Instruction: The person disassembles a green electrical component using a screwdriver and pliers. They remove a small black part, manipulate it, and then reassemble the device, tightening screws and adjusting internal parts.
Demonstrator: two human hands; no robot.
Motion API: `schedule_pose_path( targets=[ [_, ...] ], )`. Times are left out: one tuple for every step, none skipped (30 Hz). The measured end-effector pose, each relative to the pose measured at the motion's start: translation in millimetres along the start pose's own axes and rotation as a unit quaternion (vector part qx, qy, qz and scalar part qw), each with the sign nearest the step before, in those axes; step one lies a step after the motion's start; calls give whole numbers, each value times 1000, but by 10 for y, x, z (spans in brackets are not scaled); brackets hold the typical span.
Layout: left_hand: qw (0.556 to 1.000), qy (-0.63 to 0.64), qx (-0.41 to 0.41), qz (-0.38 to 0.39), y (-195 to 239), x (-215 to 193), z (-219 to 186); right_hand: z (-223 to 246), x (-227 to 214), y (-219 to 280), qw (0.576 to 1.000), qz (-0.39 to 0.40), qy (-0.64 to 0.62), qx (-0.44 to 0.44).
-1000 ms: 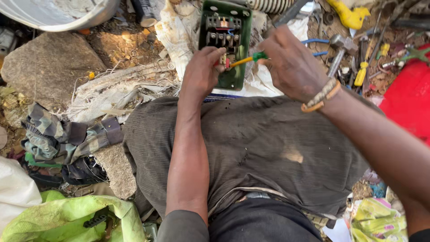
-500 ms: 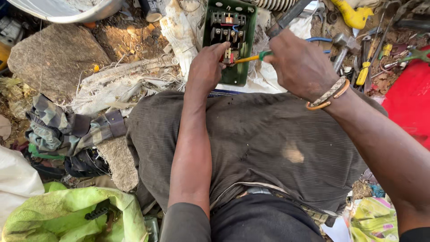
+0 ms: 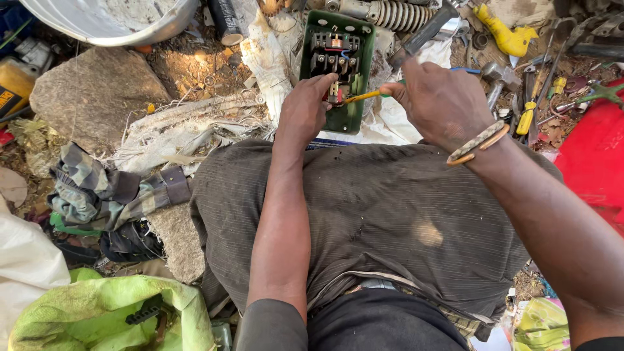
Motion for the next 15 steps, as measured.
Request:
schedule_pose_path(
  targets=[
    [1000, 2, 3, 0, 4, 3, 0, 74, -55, 29, 996, -54, -11, -72],
    [1000, 5, -1, 2, 8, 8, 9, 139, -108, 69, 984, -107, -22, -143],
    [1000, 9, -3, 3, 3, 20, 11, 143, -133, 99, 975, -132, -55, -172],
    [1000, 13, -6, 4, -1, 27, 15, 145, -159, 128, 963, -157, -88, -201],
    [1000, 10, 3, 1, -1, 23, 9, 151, -185, 143, 948, -181, -120, -231],
    [1000, 7, 12, -3, -2, 20, 3, 113, -150, 115, 962, -167, -81, -200],
    [1000, 3, 20, -6, 17, 12, 0, 87, -106, 92, 973, -152, -43, -168],
    [999, -1, 32, -8, 35, 8, -12, 58, -65, 74, 981, -137, -6, -137],
    [999, -3, 46, -9, 35, 31, -47, -6, -9, 64, 991, -97, -4, -91],
    [998, -6, 61, -11, 35, 57, -84, -66, 52, 64, 997, -57, -3, -44],
    [997, -22, 69, -12, 23, 71, -104, -116, 106, 57, 1000, -18, -1, 0],
    [996, -39, 78, -13, 11, 89, -121, -83, 58, 75, 998, -58, -5, -32],
    [995, -56, 83, -11, 35, 114, -130, -42, 32, 118, 993, -94, -11, -65],
    [995, -49, 88, -21, 53, 122, -133, -4, 6, 162, 986, -131, -17, -98],
    [994, -42, 95, -29, 75, 128, -134, 1, 29, 196, 987, -129, -16, -99]
  ],
)
Point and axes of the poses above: each hand's wrist, its own y-axis away from the middle knuckle, its own x-axis out of the palm, z = x × y, the point moved 6 cm from there along -y, towards the middle knuckle
